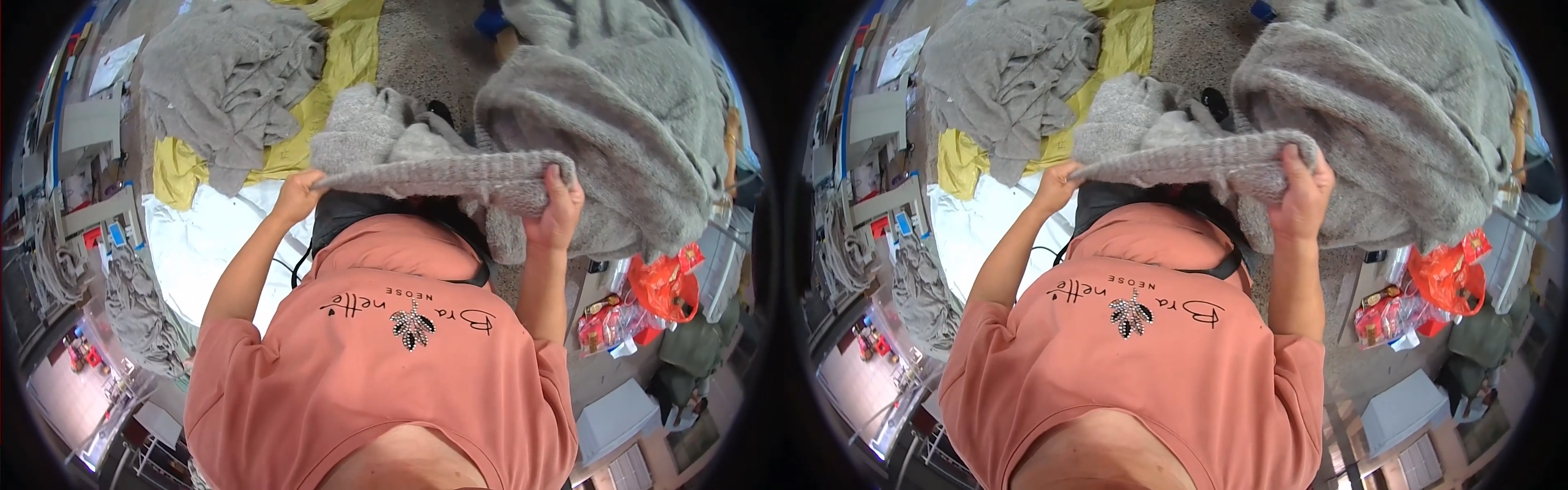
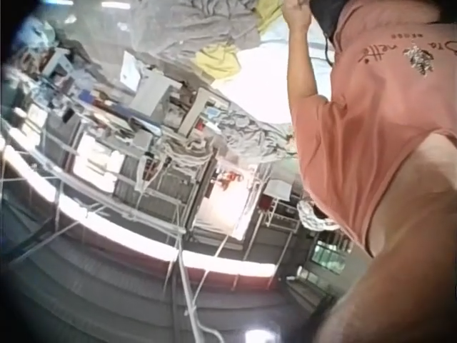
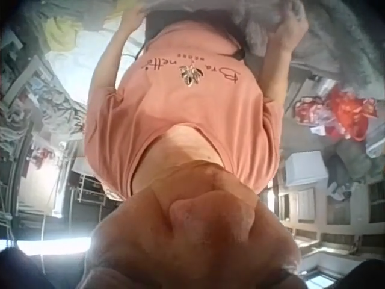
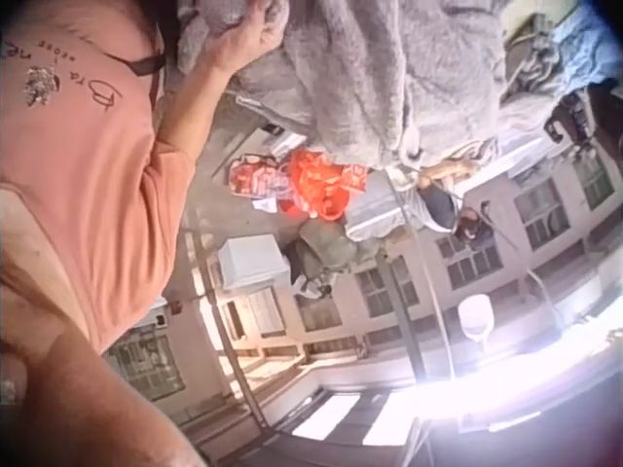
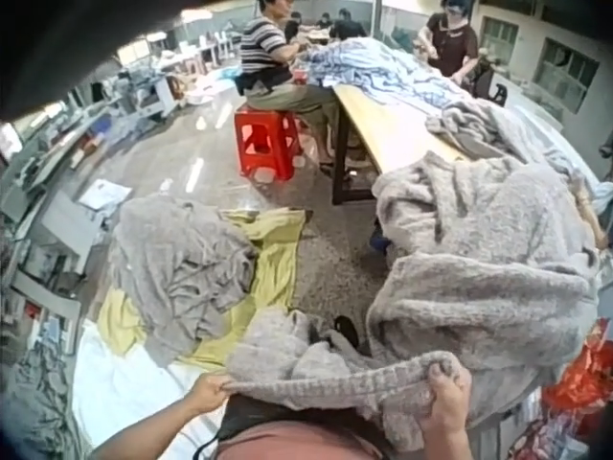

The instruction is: Inspecting a knitted grey garment for defects and manually removing loose threads or imperfections.

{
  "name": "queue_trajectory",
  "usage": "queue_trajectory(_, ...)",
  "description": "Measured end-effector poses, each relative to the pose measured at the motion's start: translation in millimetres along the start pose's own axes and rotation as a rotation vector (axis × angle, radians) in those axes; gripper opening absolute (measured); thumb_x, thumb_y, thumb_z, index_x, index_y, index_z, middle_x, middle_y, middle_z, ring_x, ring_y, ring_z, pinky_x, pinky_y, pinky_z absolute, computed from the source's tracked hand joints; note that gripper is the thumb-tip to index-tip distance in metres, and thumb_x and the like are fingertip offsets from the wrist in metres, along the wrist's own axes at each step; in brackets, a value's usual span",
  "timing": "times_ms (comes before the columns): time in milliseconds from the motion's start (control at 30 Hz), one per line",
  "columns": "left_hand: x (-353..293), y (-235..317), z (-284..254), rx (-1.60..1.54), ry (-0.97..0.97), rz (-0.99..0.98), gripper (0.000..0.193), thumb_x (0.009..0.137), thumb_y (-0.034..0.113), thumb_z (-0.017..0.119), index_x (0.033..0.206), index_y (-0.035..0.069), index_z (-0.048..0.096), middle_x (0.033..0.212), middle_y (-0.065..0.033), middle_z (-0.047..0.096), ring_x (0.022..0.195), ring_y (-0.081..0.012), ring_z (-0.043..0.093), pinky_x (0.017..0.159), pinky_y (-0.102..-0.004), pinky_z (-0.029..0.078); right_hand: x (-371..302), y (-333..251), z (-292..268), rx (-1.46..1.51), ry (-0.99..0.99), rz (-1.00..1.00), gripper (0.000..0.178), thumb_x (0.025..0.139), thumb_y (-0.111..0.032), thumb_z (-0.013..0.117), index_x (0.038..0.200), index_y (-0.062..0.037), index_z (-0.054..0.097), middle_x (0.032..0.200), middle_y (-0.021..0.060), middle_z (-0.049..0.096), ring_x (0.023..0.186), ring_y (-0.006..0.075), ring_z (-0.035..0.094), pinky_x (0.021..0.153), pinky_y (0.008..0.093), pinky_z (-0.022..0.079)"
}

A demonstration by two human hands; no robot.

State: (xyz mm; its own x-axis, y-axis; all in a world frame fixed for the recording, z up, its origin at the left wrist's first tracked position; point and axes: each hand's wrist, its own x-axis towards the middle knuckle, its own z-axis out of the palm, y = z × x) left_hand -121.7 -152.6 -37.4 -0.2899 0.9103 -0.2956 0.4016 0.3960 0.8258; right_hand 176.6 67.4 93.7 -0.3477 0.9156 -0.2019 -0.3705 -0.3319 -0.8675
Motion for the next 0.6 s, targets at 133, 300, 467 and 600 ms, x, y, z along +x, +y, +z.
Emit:
queue_trajectory(133, 4.5, -22.2, -10.5, 0.254, 0.443, 0.045, 0.019, 0.064, -0.001, 0.056, 0.082, 0.003, 0.058, 0.078, -0.0133, 0.056, 0.076, -0.0296, 0.055, 0.067, -0.0332, 0.043, -7.0, -5.3, 0.8, 0.049, -0.091, 0.026, 0.011, 0.081, -0.006, 0.052, 0.089, 0.0002, 0.056, 0.084, 0.0077, 0.06, 0.075, 0.017, 0.059, 0.071, 0.03, 0.047)
queue_trajectory(300, 7.8, 5.6, -63.2, 0.469, 1.098, 0.157, 0.02, 0.065, -0.003, 0.052, 0.083, 0.005, 0.054, 0.08, -0.0106, 0.055, 0.077, -0.0281, 0.054, 0.071, -0.0325, 0.042, -18.9, -33.7, 12.9, -0.275, -0.506, -0.183, 0.015, 0.081, -0.011, 0.05, 0.076, 0.002, 0.056, 0.072, 0.0112, 0.058, 0.063, 0.0206, 0.057, 0.058, 0.0292, 0.045)
queue_trajectory(467, -123.7, 97.9, -194.2, 0.466, 1.119, 0.515, 0.012, 0.072, 0.01, 0.049, 0.082, 0.006, 0.054, 0.073, -0.0057, 0.054, 0.065, -0.0194, 0.052, 0.058, -0.0319, 0.04, -14.4, -71.3, 45.9, 0.164, -1.465, -0.326, 0.017, 0.081, -0.008, 0.049, 0.073, 0.0062, 0.053, 0.056, 0.0146, 0.052, 0.039, 0.02, 0.046, 0.037, 0.0307, 0.036)
queue_trajectory(600, -195.6, 223.5, -235.8, 0.04, 0.722, 0.947, 0.008, 0.072, 0.015, 0.053, 0.077, 0.01, 0.054, 0.065, -0.0044, 0.054, 0.049, -0.017, 0.051, 0.041, -0.0315, 0.036, -18.5, -93.3, 56.2, 0.321, -1.423, -0.264, 0.009, 0.075, 0.004, 0.051, 0.078, 0.01, 0.056, 0.058, 0.0177, 0.053, 0.041, 0.0183, 0.047, 0.038, 0.0283, 0.034)
